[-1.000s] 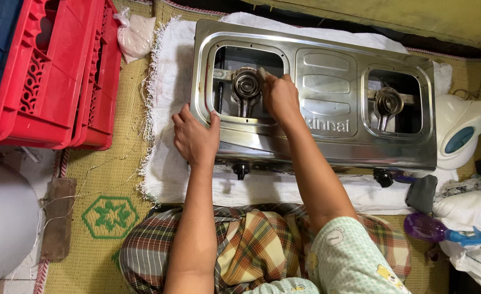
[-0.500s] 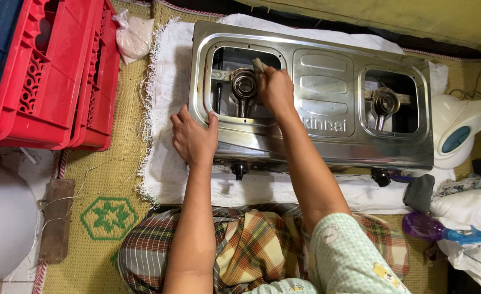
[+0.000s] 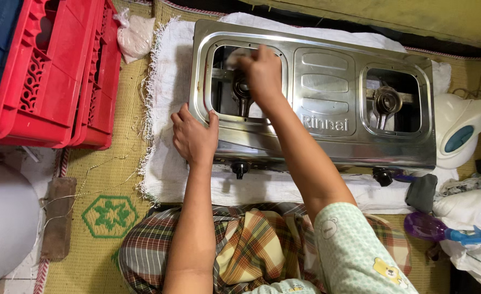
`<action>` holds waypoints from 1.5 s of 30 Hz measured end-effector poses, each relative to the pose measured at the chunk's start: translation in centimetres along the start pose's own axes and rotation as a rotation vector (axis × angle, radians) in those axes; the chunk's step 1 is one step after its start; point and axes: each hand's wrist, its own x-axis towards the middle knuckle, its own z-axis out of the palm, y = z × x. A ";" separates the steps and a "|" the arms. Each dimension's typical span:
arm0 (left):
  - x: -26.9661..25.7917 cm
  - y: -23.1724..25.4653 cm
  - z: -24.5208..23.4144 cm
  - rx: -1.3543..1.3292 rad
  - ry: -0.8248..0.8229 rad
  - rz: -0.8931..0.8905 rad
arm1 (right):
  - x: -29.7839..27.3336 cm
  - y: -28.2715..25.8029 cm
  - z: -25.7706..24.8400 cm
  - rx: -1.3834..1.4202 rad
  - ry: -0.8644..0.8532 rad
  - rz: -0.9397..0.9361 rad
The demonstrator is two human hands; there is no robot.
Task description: The person scrubs the burners and surrounding stainless steel surface of a gas stove using a small abrasive pad, then switches to a larger dark sponge to wipe the entire top surface. The person works methodically around both burners and the central panel.
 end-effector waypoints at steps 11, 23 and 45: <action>-0.2 0.0 -0.3 -0.038 0.040 0.012 | -4.0 -4.8 -1.2 -0.358 -0.218 -0.293; 0.0 -0.2 0.0 -0.006 0.006 0.001 | -2.3 4.2 0.6 -0.204 -0.148 0.193; 0.3 -0.2 0.2 -0.001 -0.029 -0.003 | -3.3 6.5 4.7 -0.464 -0.012 0.145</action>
